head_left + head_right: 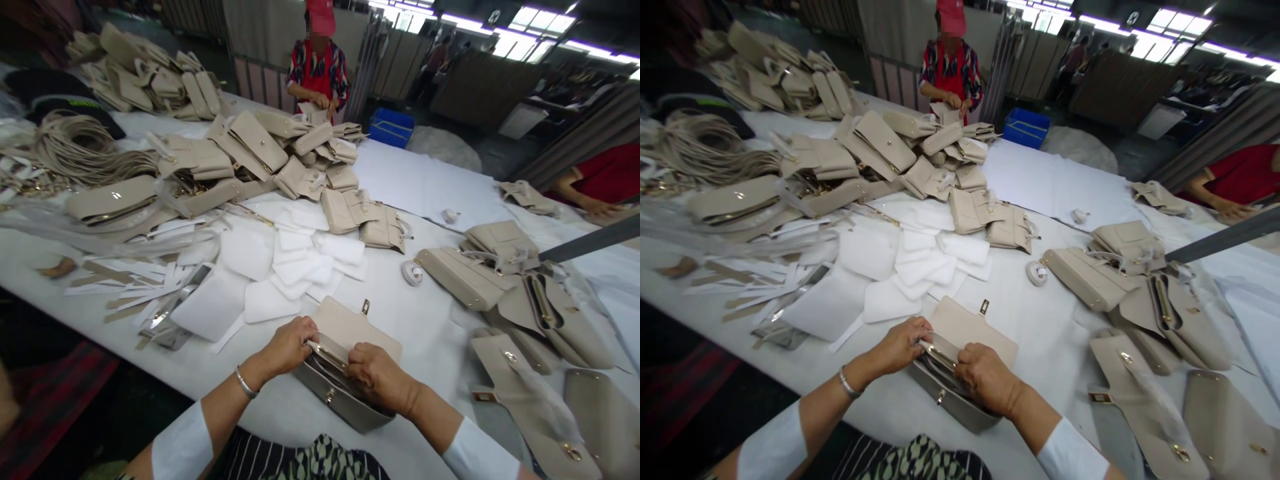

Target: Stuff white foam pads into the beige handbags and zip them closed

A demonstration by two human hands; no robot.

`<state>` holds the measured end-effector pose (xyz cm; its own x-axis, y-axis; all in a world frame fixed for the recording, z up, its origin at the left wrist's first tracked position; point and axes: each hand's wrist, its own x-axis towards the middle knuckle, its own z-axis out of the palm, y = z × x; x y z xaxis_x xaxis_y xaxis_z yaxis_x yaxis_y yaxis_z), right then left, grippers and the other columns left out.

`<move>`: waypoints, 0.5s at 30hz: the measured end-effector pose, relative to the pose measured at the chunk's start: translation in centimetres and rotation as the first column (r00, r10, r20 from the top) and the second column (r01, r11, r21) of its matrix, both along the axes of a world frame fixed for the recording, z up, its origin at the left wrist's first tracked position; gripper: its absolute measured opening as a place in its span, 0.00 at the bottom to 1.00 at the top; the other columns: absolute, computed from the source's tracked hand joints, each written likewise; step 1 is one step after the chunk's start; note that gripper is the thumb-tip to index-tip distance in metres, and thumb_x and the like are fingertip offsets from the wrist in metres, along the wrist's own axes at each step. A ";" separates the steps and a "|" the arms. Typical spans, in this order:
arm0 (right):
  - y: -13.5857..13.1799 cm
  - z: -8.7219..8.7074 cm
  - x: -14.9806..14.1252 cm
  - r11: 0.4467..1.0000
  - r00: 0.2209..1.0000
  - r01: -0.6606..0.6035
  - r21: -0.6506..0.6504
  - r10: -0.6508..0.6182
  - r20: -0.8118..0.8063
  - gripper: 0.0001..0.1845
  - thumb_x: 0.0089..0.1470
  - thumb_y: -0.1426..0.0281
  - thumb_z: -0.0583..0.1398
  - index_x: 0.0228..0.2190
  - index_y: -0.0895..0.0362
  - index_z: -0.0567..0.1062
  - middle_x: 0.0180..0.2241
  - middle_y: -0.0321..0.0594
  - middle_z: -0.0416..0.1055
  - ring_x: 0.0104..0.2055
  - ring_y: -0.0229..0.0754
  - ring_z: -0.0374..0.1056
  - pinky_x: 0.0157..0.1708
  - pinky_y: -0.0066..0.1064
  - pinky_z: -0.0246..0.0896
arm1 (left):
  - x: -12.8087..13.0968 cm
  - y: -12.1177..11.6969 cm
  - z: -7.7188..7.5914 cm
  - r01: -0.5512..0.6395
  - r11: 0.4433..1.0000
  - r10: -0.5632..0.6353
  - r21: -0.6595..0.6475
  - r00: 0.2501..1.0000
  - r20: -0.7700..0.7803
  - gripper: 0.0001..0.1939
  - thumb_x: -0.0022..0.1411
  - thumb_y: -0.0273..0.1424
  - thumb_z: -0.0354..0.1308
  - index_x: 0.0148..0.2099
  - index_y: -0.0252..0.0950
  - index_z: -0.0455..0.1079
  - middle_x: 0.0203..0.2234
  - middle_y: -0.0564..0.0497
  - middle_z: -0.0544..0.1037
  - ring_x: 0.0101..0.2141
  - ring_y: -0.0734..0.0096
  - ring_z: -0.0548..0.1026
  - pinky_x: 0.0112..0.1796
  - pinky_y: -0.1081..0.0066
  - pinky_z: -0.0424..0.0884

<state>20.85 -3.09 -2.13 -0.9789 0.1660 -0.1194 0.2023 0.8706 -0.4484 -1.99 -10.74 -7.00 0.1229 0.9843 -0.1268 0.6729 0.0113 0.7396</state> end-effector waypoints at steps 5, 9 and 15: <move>-1.2 1.6 6.5 0.993 0.979 0.086 -0.086 -0.068 0.193 0.18 0.59 0.73 0.46 0.24 0.56 0.70 0.27 0.40 0.69 0.32 0.40 0.62 0.34 0.31 0.54 | 0.1 -0.7 -0.1 -0.005 1.000 0.006 -0.005 0.999 0.034 0.14 0.47 0.19 0.50 0.33 0.40 0.71 0.39 0.54 0.72 0.42 0.69 0.67 0.43 0.71 0.65; -0.3 2.9 8.6 0.933 0.941 0.218 -0.287 -0.124 0.314 0.11 0.55 0.62 0.57 0.30 0.54 0.76 0.28 0.38 0.72 0.34 0.40 0.66 0.34 0.28 0.57 | 0.1 -1.0 -0.3 -0.041 0.999 0.042 -0.012 0.992 0.122 0.14 0.45 0.18 0.49 0.31 0.39 0.70 0.38 0.53 0.73 0.42 0.69 0.68 0.44 0.70 0.64; 8.5 0.3 1.5 0.816 0.813 0.572 -0.079 -0.552 0.186 0.14 0.57 0.63 0.53 0.37 0.54 0.75 0.37 0.40 0.73 0.39 0.42 0.68 0.40 0.31 0.60 | 0.5 -1.9 0.2 -0.069 0.997 0.077 -0.042 0.967 0.241 0.15 0.44 0.17 0.47 0.31 0.38 0.69 0.40 0.52 0.73 0.42 0.70 0.69 0.45 0.72 0.65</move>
<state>22.31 5.40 -1.80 -0.6880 0.6551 -0.3123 0.7111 0.5225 -0.4705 -1.46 -12.61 -6.75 0.0820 0.9875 -0.1345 0.4699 0.0807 0.8790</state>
